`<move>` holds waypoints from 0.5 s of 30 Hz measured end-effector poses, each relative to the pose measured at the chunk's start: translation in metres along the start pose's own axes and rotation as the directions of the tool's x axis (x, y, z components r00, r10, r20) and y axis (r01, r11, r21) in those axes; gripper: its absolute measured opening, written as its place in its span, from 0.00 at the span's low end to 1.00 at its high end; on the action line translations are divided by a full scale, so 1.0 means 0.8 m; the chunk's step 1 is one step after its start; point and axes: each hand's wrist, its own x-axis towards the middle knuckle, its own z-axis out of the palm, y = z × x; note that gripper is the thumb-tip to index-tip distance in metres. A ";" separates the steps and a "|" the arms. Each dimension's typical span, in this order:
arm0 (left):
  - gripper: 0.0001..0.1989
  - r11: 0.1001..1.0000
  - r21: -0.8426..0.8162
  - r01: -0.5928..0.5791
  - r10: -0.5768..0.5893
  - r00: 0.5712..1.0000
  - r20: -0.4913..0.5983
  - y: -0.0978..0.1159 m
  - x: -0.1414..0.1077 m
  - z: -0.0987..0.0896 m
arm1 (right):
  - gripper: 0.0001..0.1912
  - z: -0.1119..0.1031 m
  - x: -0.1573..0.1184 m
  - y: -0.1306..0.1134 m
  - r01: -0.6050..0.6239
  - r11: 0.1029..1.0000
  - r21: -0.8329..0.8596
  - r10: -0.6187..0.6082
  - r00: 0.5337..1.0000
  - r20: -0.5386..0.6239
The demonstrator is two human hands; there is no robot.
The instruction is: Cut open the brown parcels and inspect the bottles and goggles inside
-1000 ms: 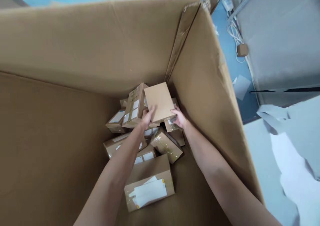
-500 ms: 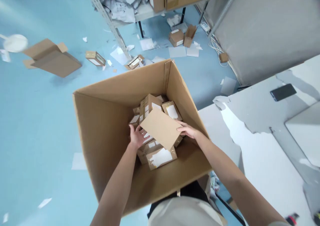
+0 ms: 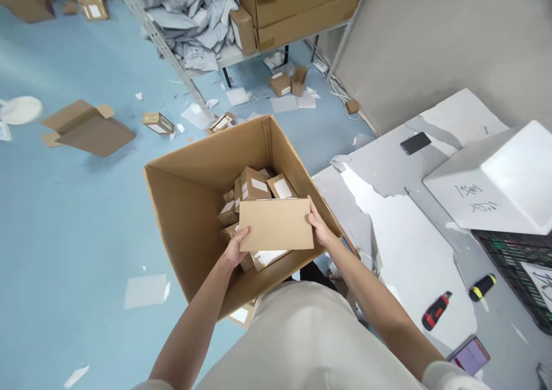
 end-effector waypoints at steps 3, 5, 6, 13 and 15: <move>0.26 0.998 0.039 -0.045 0.045 0.999 0.017 0.000 -0.019 0.012 | 0.54 -0.003 -0.035 0.003 -0.025 1.000 0.003 0.025 1.000 0.017; 0.29 0.995 0.065 -0.072 0.069 0.997 0.046 0.001 -0.028 0.020 | 0.51 -0.008 -0.052 0.004 -0.044 0.999 -0.006 0.044 0.999 -0.008; 0.30 0.994 0.077 -0.082 0.078 0.995 0.055 0.001 -0.032 0.024 | 0.49 -0.011 -0.059 0.004 -0.053 0.999 -0.011 0.053 0.998 -0.027; 0.30 0.969 0.225 -0.099 0.094 0.995 0.031 0.011 -0.044 0.063 | 0.42 -0.028 -0.093 -0.003 -0.028 0.998 0.049 0.035 0.989 -0.142; 0.32 0.950 0.275 -0.150 0.135 0.988 0.075 0.011 -0.043 0.081 | 0.41 -0.040 -0.108 -0.010 0.048 0.995 0.088 -0.031 0.984 -0.177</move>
